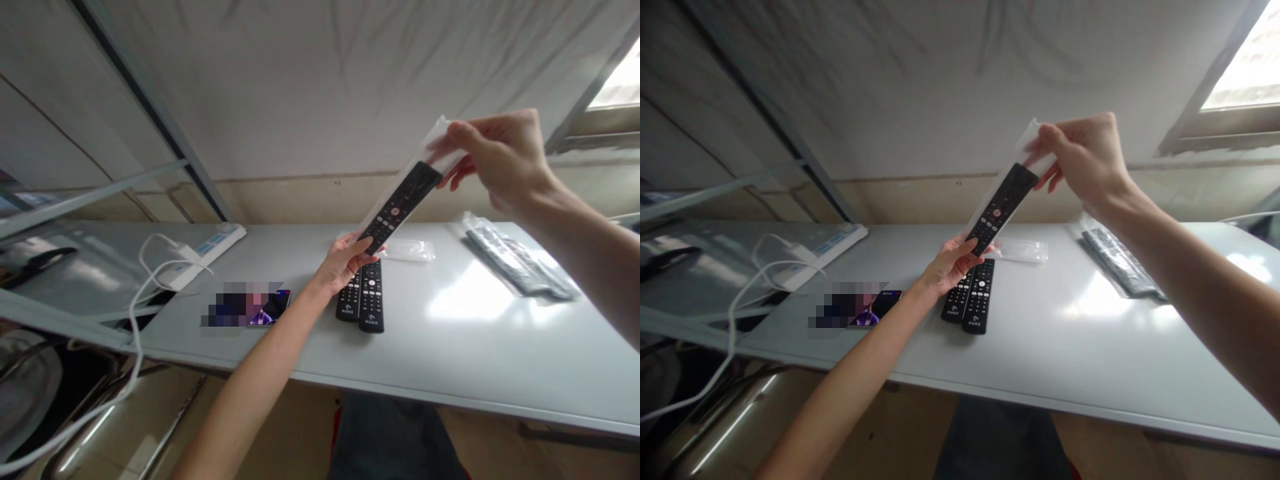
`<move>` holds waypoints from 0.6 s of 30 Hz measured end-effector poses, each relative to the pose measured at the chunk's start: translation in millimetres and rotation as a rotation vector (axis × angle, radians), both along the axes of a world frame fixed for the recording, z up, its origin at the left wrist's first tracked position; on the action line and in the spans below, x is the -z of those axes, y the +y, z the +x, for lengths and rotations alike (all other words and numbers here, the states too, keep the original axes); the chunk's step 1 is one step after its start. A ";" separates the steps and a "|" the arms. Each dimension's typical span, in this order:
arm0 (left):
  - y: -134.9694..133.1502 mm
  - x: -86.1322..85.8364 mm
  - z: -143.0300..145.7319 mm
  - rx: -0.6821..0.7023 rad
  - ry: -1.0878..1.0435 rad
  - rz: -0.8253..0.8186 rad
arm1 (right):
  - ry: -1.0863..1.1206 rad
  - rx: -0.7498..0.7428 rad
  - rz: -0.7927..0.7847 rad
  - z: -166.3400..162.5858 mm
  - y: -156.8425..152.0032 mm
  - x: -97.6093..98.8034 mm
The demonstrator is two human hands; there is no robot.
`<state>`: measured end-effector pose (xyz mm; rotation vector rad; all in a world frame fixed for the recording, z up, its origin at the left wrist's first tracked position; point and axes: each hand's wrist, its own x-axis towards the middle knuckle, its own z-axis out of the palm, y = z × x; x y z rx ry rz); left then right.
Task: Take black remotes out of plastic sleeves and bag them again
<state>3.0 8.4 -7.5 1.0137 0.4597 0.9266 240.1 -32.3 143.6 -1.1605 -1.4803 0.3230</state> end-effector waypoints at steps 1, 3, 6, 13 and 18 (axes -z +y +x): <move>-0.3 -0.3 0.0 0.000 0.011 0.002 | -0.004 -0.008 0.012 1.9 0.0 -2.3; -0.6 0.4 1.2 0.001 0.036 0.006 | -0.012 0.011 0.039 13.0 -1.6 -1.8; -0.5 1.9 4.3 -0.042 0.034 0.033 | 0.037 0.223 0.121 49.3 -2.7 13.3; 3.5 -1.9 3.5 -0.348 -0.156 -0.096 | 0.508 0.493 -0.067 108.0 19.8 119.9; -1.5 -5.6 3.3 -0.264 -0.147 -0.052 | 0.497 0.320 -0.154 68.5 19.8 177.4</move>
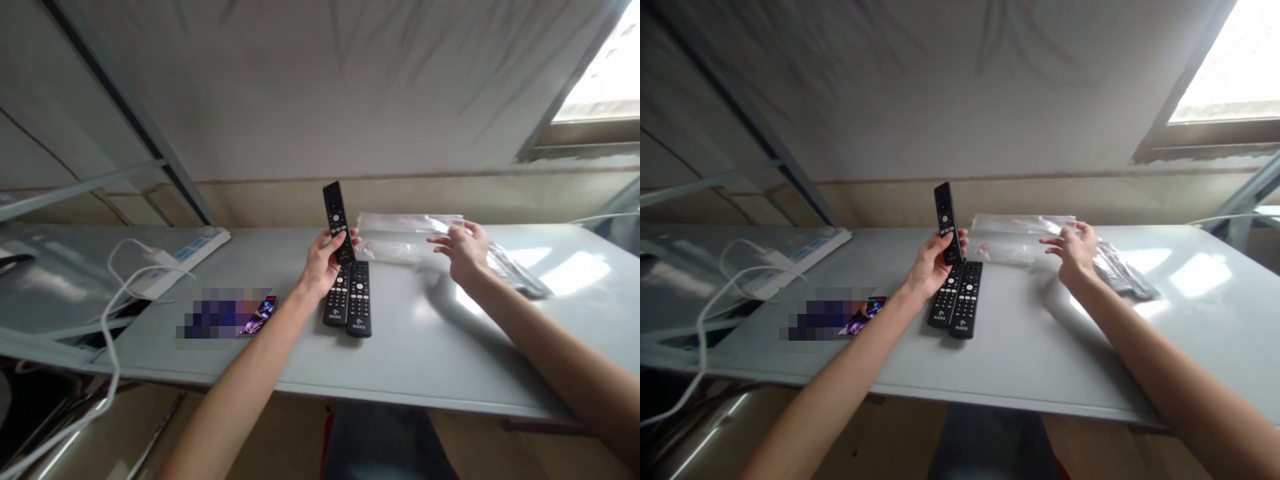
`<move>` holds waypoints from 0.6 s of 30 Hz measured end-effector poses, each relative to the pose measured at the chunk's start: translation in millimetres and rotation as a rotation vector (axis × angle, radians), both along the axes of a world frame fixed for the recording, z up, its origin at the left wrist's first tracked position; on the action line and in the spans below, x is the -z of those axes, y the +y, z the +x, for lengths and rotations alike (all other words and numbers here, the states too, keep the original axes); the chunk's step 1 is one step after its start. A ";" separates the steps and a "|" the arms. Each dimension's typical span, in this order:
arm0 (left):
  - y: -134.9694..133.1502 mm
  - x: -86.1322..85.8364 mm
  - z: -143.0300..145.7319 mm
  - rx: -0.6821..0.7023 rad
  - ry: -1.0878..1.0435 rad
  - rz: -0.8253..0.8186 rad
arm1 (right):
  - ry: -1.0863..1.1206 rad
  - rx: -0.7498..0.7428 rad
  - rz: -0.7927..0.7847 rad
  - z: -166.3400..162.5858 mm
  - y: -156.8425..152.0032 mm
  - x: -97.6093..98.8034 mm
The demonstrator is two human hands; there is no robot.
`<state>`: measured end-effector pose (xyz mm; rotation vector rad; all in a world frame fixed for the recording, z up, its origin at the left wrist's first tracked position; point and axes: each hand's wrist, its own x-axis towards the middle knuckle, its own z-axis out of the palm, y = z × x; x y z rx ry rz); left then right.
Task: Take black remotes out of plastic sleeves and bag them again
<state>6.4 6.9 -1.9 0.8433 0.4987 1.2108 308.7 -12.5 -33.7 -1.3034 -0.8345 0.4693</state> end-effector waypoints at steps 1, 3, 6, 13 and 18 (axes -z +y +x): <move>-1.6 -0.7 0.3 0.024 0.014 0.010 | 0.026 -0.018 -0.006 -8.2 -3.1 2.1; -4.6 -1.8 0.9 0.072 0.037 0.021 | 0.110 -0.042 -0.029 -22.1 -10.9 0.5; -7.8 -2.1 1.1 0.140 0.067 0.042 | 0.143 -0.075 -0.071 -36.8 -21.7 -4.6; -7.7 3.5 0.9 0.196 0.166 0.094 | -0.251 -0.119 -0.065 -44.3 -23.0 14.8; -5.4 8.4 1.0 0.215 0.205 0.091 | -0.704 0.011 -0.030 -38.2 -15.3 33.0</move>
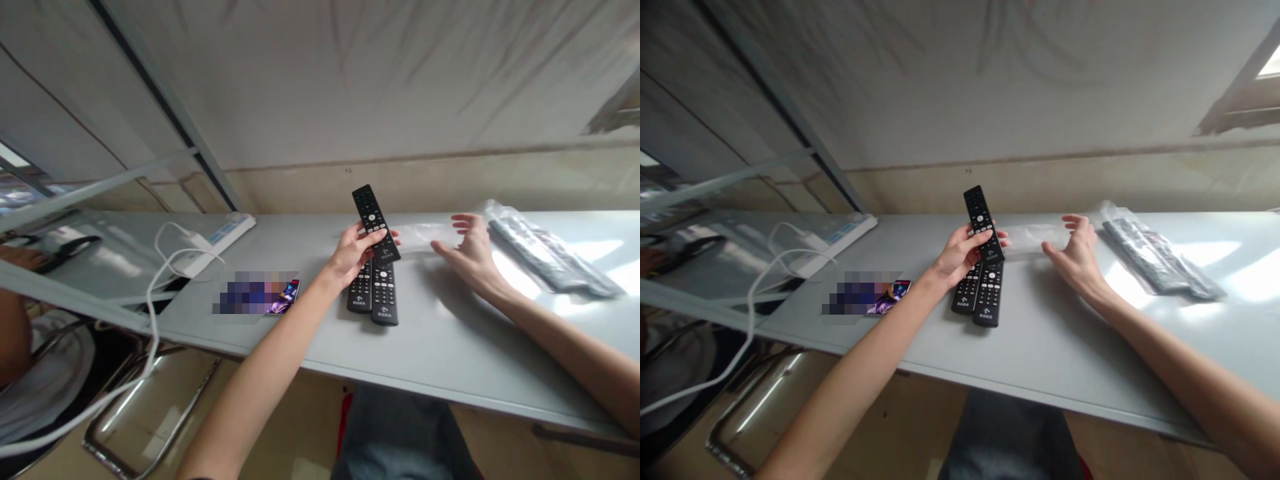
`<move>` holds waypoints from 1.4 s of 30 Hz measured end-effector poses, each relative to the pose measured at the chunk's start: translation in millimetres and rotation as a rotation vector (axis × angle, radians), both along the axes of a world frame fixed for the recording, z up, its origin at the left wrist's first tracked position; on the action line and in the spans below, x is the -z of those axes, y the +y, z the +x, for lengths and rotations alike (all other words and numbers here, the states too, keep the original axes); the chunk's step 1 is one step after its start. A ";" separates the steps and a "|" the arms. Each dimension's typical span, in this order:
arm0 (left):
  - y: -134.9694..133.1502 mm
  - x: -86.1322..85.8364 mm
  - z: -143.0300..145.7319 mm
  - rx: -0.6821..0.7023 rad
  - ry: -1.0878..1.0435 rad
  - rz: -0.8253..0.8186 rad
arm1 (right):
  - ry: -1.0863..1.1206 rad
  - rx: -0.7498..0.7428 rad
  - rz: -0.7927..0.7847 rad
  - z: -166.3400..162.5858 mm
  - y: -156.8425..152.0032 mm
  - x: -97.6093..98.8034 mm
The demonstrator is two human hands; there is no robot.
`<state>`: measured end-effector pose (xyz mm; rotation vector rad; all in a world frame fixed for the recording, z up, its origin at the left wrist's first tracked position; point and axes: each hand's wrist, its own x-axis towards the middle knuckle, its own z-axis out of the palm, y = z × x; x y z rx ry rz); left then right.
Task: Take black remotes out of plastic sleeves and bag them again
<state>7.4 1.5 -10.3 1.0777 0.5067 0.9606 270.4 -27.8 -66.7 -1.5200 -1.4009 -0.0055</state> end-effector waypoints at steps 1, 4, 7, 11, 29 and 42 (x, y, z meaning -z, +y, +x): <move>0.2 0.7 0.1 0.000 0.010 -0.002 | -0.080 0.008 0.001 0.1 0.3 2.1; 0.1 1.9 0.5 0.001 0.024 -0.009 | -0.250 -0.029 -0.073 -1.7 -1.1 6.1; -0.9 1.2 0.7 0.017 0.031 0.001 | -0.305 -0.067 -0.158 -5.2 -3.9 4.9; -3.8 -2.9 0.0 0.062 0.068 0.032 | -0.218 -0.059 -0.030 -16.5 -11.9 -16.7; -10.6 -8.2 0.7 0.354 0.429 0.270 | 0.788 -0.665 -0.527 -54.2 -46.4 -66.0; 1.9 -5.4 -1.6 -0.150 0.368 0.495 | 0.385 -0.644 -0.977 -27.1 -40.7 -66.7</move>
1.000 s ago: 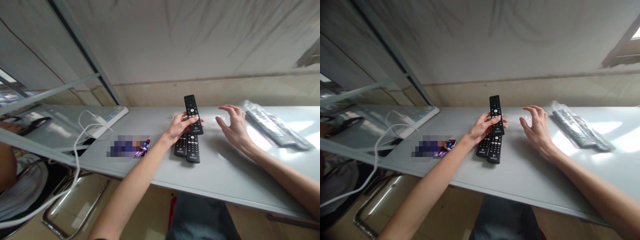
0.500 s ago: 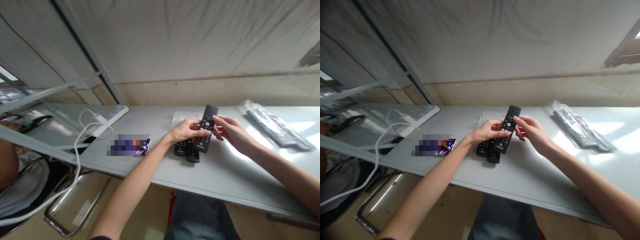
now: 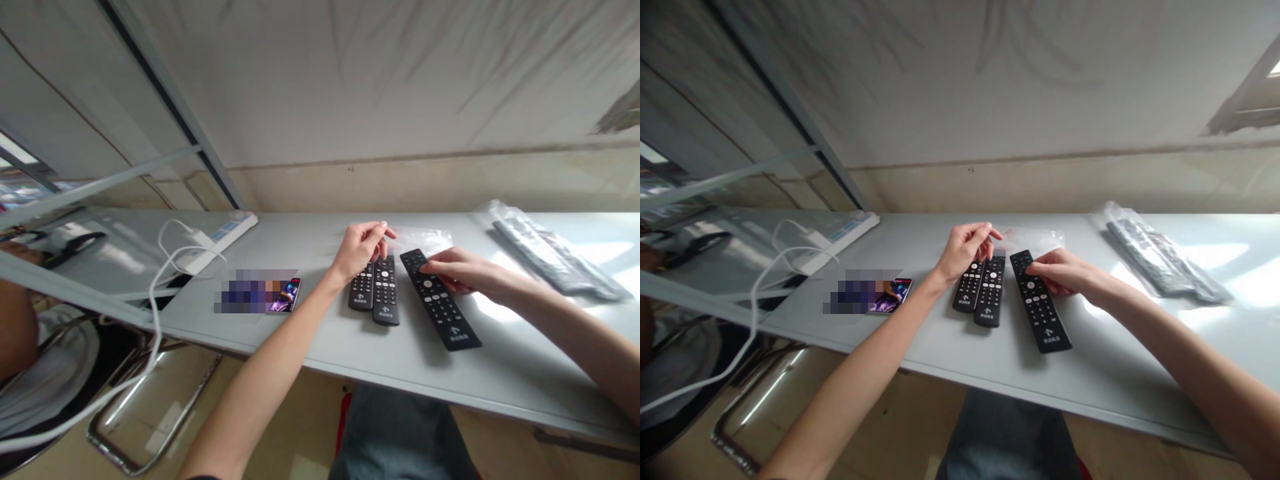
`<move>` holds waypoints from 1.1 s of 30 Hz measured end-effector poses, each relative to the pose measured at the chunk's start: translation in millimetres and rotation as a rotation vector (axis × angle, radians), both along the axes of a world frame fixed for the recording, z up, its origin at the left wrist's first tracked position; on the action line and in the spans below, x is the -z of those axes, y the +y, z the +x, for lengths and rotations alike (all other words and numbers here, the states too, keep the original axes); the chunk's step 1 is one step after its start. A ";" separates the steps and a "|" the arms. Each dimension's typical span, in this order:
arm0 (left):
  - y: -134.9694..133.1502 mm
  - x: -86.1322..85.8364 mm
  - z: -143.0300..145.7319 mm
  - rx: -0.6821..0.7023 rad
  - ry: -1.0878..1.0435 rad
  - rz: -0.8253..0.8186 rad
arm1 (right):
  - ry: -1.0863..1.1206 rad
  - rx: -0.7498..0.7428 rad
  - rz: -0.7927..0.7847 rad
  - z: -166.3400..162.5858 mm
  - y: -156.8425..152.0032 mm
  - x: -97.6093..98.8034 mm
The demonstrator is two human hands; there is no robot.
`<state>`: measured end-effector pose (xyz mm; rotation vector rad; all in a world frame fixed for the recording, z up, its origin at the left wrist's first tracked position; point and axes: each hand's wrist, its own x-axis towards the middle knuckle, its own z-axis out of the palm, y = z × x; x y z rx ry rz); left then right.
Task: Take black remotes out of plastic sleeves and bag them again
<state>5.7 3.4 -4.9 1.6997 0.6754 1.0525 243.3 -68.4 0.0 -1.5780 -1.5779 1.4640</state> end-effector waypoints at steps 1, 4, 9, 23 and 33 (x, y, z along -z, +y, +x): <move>0.9 -0.2 -0.5 -0.055 -0.017 0.004 | -0.019 -0.022 -0.003 -0.6 -0.4 -0.6; 5.5 -1.2 -3.9 -0.227 -0.109 0.001 | -0.070 -0.055 -0.008 -4.2 -0.7 -1.1; 15.0 -0.8 -10.9 -0.348 -0.160 -0.003 | -0.134 -0.064 0.011 -11.5 0.0 3.2; 4.4 11.2 -6.2 -0.502 0.658 0.450 | -0.596 0.108 1.051 3.3 17.2 29.8; 9.3 19.0 -6.2 -0.453 0.608 0.479 | -0.667 -0.041 0.853 13.3 26.8 53.0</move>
